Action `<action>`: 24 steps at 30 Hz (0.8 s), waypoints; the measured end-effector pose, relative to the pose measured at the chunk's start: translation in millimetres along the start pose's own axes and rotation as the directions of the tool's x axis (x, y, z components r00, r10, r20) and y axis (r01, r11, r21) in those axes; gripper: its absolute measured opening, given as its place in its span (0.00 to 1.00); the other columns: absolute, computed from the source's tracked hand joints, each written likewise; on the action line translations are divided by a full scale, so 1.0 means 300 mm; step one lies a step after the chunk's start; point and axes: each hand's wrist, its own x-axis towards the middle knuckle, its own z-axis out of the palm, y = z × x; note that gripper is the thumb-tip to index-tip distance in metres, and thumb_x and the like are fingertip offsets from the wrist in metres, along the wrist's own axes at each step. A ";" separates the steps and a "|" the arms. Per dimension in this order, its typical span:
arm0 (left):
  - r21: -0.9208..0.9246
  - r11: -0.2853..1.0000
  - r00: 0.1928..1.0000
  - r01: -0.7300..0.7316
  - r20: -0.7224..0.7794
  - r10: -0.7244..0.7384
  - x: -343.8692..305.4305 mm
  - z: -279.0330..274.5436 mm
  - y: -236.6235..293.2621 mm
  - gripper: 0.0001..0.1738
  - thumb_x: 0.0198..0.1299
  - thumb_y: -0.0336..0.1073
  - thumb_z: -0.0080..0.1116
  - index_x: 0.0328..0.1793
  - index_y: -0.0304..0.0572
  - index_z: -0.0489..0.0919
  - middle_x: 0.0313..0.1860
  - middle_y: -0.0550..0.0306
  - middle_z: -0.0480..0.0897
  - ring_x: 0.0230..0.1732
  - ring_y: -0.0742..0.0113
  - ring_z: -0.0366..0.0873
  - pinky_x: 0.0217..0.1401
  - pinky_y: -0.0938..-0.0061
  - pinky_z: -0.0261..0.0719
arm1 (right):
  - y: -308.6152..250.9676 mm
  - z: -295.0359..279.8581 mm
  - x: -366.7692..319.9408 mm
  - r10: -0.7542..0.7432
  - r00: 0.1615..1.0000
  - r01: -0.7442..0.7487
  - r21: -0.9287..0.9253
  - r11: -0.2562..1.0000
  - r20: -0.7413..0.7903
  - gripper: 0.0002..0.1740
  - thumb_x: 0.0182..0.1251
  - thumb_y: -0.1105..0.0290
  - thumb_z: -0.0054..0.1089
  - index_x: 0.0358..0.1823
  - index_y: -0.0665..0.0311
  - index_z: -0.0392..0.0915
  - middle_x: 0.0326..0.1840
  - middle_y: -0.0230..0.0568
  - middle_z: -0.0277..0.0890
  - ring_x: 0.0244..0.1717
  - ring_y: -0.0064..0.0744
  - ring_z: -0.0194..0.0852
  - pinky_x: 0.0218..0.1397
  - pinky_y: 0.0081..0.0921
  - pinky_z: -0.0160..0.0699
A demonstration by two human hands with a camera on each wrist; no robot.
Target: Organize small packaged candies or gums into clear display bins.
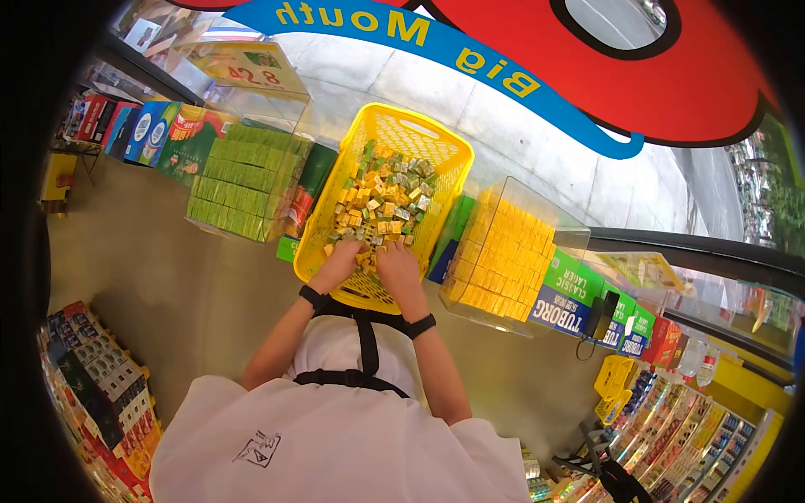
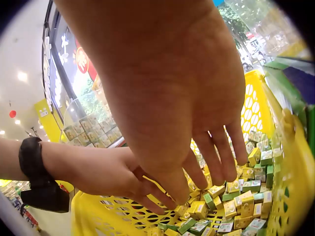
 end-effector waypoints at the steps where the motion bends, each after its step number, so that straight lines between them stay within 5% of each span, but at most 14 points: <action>1: 0.008 0.999 0.999 -0.037 0.009 0.037 0.012 0.010 -0.024 0.23 0.57 0.14 0.54 0.58 0.33 0.84 0.53 0.35 0.82 0.61 0.29 0.79 0.64 0.47 0.79 | -0.002 0.023 0.006 0.029 1.000 -0.029 -0.016 0.999 -0.002 0.05 0.62 0.71 0.70 0.36 0.64 0.85 0.44 0.47 0.82 0.53 0.50 0.86 0.49 0.45 0.89; 4: 0.008 1.000 0.999 -0.021 0.035 0.021 0.055 0.048 -0.091 0.23 0.56 0.13 0.54 0.57 0.34 0.83 0.52 0.38 0.84 0.57 0.33 0.81 0.62 0.48 0.79 | 0.009 0.104 0.026 0.173 0.970 -0.176 0.004 0.984 0.171 0.17 0.61 0.64 0.78 0.45 0.66 0.84 0.49 0.49 0.82 0.54 0.55 0.86 0.53 0.49 0.88; 10: 0.102 0.982 0.958 0.161 0.223 -0.181 0.132 0.077 -0.142 0.22 0.60 0.15 0.56 0.60 0.32 0.83 0.54 0.34 0.85 0.59 0.31 0.81 0.64 0.46 0.78 | 0.045 0.220 0.080 0.331 0.837 -0.398 0.070 0.915 0.436 0.23 0.67 0.64 0.77 0.58 0.68 0.82 0.60 0.57 0.82 0.61 0.61 0.85 0.59 0.54 0.88; 14: 0.238 0.949 0.885 0.205 0.370 -0.284 0.189 0.097 -0.160 0.22 0.63 0.16 0.56 0.63 0.31 0.83 0.59 0.32 0.85 0.60 0.31 0.82 0.65 0.46 0.80 | 0.060 0.284 0.113 0.344 0.796 -0.433 0.071 0.899 0.497 0.25 0.68 0.66 0.75 0.64 0.66 0.81 0.66 0.57 0.79 0.62 0.61 0.85 0.59 0.55 0.88; 16: 0.314 0.908 0.754 0.275 0.516 -0.407 0.221 0.110 -0.179 0.22 0.65 0.18 0.58 0.66 0.28 0.83 0.61 0.30 0.85 0.60 0.30 0.82 0.64 0.45 0.82 | 0.056 0.315 0.135 0.375 0.725 -0.511 0.086 0.855 0.577 0.25 0.70 0.69 0.73 0.67 0.62 0.80 0.70 0.54 0.76 0.63 0.62 0.84 0.58 0.56 0.88; 17: 0.316 0.908 0.754 0.275 0.515 -0.408 0.231 0.115 -0.187 0.22 0.65 0.18 0.58 0.66 0.28 0.83 0.61 0.30 0.85 0.60 0.30 0.82 0.64 0.45 0.82 | 0.054 0.329 0.147 0.374 0.726 -0.510 0.088 0.855 0.576 0.25 0.70 0.69 0.73 0.67 0.62 0.80 0.70 0.54 0.76 0.63 0.62 0.84 0.58 0.56 0.88; 19: 0.260 0.861 0.680 0.437 0.530 -0.506 0.248 0.105 -0.165 0.21 0.66 0.20 0.61 0.65 0.26 0.83 0.62 0.28 0.84 0.59 0.30 0.83 0.60 0.45 0.84 | 0.054 0.371 0.156 0.360 0.729 -0.478 0.057 0.876 0.582 0.24 0.73 0.69 0.71 0.69 0.58 0.80 0.71 0.50 0.76 0.66 0.58 0.82 0.60 0.57 0.89; 23: 0.250 0.862 0.702 0.442 0.502 -0.505 0.262 0.107 -0.188 0.17 0.66 0.22 0.62 0.61 0.24 0.83 0.58 0.28 0.85 0.57 0.30 0.83 0.56 0.44 0.83 | 0.058 0.469 0.153 0.425 0.660 -0.507 -0.050 0.860 0.620 0.22 0.76 0.67 0.71 0.68 0.56 0.81 0.71 0.46 0.76 0.69 0.55 0.79 0.63 0.57 0.90; 24: 0.330 0.877 0.718 0.349 0.507 -0.477 0.265 0.103 -0.192 0.14 0.69 0.25 0.63 0.58 0.24 0.83 0.54 0.27 0.85 0.52 0.31 0.85 0.51 0.44 0.86 | 0.063 0.490 0.157 0.433 0.632 -0.481 -0.112 0.869 0.643 0.23 0.75 0.65 0.73 0.68 0.57 0.81 0.71 0.45 0.76 0.70 0.55 0.78 0.64 0.58 0.90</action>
